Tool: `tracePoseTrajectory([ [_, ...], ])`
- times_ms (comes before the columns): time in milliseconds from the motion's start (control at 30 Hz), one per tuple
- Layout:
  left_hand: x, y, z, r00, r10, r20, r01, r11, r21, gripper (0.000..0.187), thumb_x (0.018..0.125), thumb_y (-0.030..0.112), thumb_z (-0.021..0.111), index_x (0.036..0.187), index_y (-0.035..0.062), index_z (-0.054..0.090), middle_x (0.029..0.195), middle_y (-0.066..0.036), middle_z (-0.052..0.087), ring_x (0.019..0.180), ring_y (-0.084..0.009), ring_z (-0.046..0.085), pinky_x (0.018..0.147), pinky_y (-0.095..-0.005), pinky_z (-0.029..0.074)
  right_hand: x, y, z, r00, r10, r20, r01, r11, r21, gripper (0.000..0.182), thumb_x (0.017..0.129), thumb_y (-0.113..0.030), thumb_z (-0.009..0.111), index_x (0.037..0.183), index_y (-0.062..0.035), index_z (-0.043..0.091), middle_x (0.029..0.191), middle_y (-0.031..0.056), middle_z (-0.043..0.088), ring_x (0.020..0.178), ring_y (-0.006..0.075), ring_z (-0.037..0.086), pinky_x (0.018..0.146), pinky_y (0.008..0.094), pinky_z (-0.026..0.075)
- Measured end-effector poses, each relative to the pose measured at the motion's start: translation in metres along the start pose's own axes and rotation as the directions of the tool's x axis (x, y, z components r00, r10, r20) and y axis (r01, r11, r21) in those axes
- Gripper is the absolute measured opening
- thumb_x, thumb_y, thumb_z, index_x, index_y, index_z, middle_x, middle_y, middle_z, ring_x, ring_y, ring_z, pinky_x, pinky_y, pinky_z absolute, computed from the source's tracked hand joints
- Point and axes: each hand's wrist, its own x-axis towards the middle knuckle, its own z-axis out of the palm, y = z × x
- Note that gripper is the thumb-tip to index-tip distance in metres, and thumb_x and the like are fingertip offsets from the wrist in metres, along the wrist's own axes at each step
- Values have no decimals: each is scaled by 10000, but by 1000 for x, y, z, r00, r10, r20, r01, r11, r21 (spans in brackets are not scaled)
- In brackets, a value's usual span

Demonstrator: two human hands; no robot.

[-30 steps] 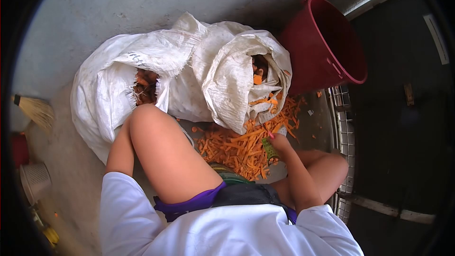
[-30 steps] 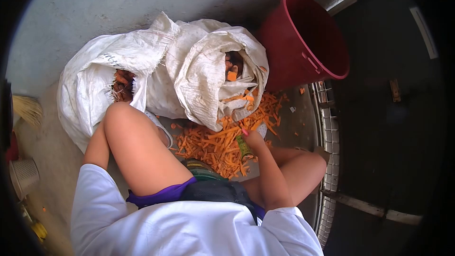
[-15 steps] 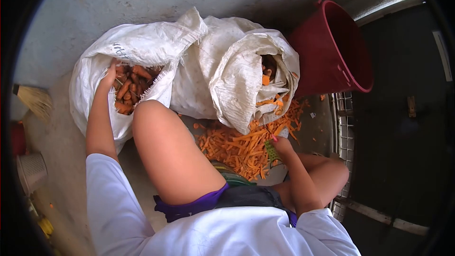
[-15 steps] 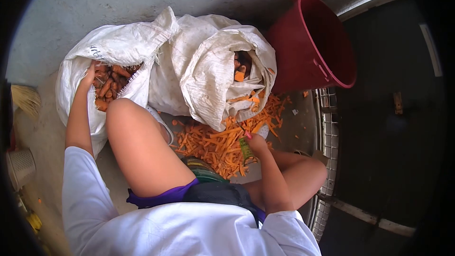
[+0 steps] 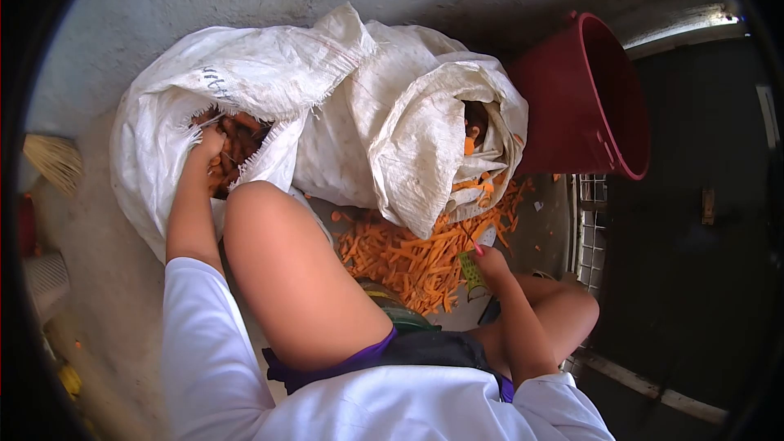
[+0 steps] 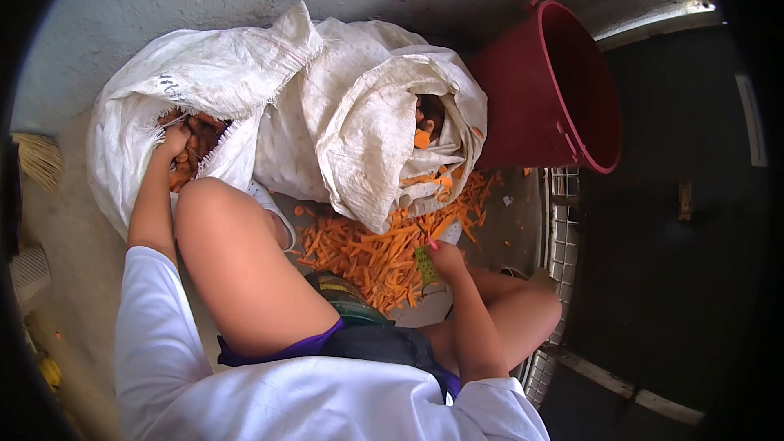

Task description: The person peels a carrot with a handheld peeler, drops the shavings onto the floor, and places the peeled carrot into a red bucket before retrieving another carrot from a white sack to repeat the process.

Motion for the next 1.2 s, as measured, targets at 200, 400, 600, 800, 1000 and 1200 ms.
tracePoseTrajectory([
  [200,18,-7,28,993,16,-121,-29,994,-104,312,756,197,447,1001,10,500,960,-228,535,914,-357,504,784,-400,391,15,21,11,998,65,4,-65,988,142,257,740,-260,519,811,-13,539,736,203,558,726,358,531,637,399,403],
  [400,31,-8,39,991,-102,-83,92,989,-118,236,728,203,517,915,60,540,884,-198,566,838,-351,538,732,-414,422,20,28,15,1000,-19,-5,19,999,30,253,747,-263,503,815,-21,536,715,203,555,708,356,532,633,402,406],
  [600,21,1,35,956,-130,-263,117,991,-67,236,669,175,598,861,51,538,818,-173,579,774,-320,557,675,-387,434,22,26,16,999,53,10,-54,986,159,250,743,-263,510,807,-23,542,695,184,559,695,353,540,625,404,410],
  [800,-20,14,22,846,41,-531,-116,987,-109,281,685,138,611,927,26,524,798,-156,582,753,-323,550,674,-382,428,16,9,8,999,22,-50,-18,997,76,239,737,-253,522,795,-22,539,673,191,553,713,348,551,608,392,414],
  [1000,-63,67,-62,954,-107,-281,-177,554,-813,194,811,140,468,968,32,500,913,-117,561,829,-265,554,734,-408,430,2,-9,-2,997,47,-61,-35,981,191,225,734,-222,526,751,3,511,657,177,535,632,339,509,578,386,388],
  [1200,-114,219,-150,997,-31,76,55,-438,-897,443,795,449,480,1023,73,423,926,-96,496,862,-228,496,747,-405,432,-18,-23,-12,994,11,-105,22,952,305,221,730,-202,535,800,7,518,673,179,533,644,310,513,590,378,383],
])
